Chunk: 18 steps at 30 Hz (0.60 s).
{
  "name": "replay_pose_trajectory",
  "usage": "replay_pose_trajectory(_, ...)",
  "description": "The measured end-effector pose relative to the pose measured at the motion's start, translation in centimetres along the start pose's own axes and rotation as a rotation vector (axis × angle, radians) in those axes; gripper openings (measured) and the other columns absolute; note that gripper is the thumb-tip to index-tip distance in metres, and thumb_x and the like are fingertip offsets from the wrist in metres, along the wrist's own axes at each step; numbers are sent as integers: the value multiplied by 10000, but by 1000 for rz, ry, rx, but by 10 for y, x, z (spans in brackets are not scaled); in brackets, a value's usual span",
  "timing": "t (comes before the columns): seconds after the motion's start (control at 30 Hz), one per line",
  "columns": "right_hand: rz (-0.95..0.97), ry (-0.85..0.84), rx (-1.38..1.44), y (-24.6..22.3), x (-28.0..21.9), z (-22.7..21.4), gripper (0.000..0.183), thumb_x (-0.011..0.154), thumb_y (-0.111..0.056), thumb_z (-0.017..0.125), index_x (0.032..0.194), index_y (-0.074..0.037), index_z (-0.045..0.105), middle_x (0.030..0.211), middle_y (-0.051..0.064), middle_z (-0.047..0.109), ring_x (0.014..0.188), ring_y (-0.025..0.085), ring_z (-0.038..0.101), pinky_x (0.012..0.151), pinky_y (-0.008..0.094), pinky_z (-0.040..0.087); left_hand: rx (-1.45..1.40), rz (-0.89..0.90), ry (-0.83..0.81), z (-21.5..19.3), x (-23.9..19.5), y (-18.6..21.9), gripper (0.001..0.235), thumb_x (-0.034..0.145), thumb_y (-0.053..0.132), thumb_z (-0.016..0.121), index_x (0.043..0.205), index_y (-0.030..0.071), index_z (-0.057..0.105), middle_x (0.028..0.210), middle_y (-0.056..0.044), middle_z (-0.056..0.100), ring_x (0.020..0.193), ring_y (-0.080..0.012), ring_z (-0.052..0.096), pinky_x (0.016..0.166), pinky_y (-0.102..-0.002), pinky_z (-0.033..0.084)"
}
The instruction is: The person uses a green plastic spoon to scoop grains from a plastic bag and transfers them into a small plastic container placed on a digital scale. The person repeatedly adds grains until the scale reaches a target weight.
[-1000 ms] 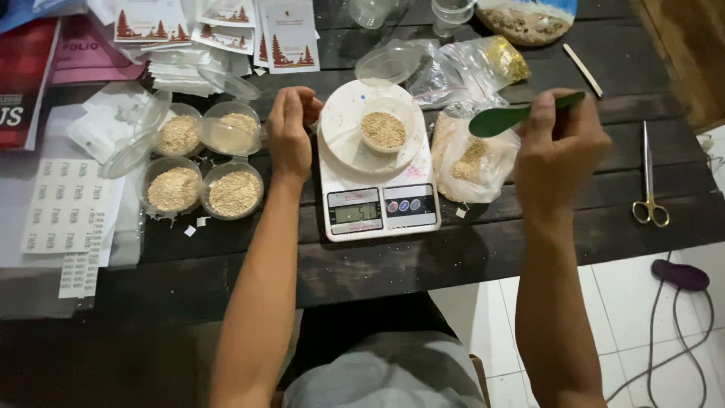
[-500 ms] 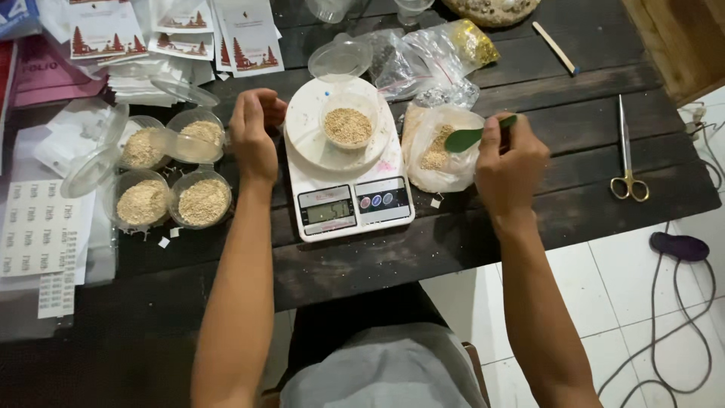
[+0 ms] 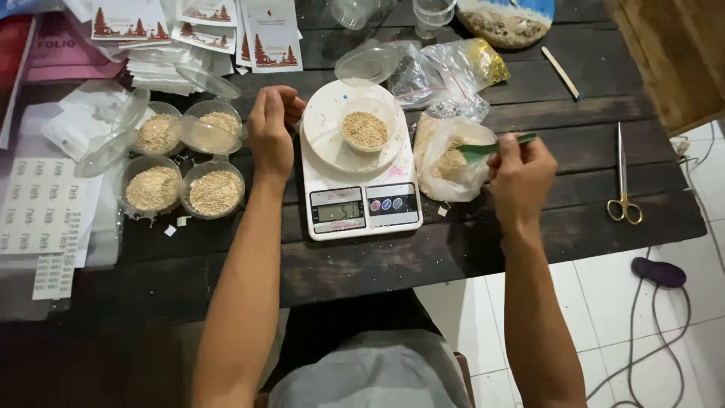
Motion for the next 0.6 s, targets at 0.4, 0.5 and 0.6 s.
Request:
replay_pose_trajectory(0.4, 237, 77, 189, -17, 24, -20, 158, 1037, -195, 609, 910, -102, 622, 645, 36, 553, 501, 129, 492, 416, 301, 327, -52, -41, -3, -1, 1, 7, 464, 1036, 473, 387, 986, 80, 630, 811, -43, 644, 726, -144, 596, 671, -281, 491)
replay_pose_trajectory(0.5, 264, 83, 175, -47, 16, -5, 170, 1044, -186, 589, 910, -106, 656, 633, 25, 557, 506, 121, 481, 435, 279, 335, -8, -27, -4, -2, 2, 9, 477, 1035, 469, 364, 980, 81, 637, 808, -44, 652, 732, -158, 617, 673, -291, 507)
replay_pose_trajectory(0.6, 201, 23, 285, -57, 17, 14, 139, 999, -160, 610, 885, -88, 645, 622, 45, 546, 487, 122, 487, 417, 276, 344, 20, -12, 12, -2, 6, -7, 489, 1037, 481, 340, 1000, 91, 632, 792, -50, 687, 694, -151, 639, 656, -288, 522)
Point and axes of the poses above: each hand's wrist, its own x-axis towards the middle knuckle, its own z-axis out of the palm, y = z × x, the point moved 3 cm from there along x, towards the middle knuckle
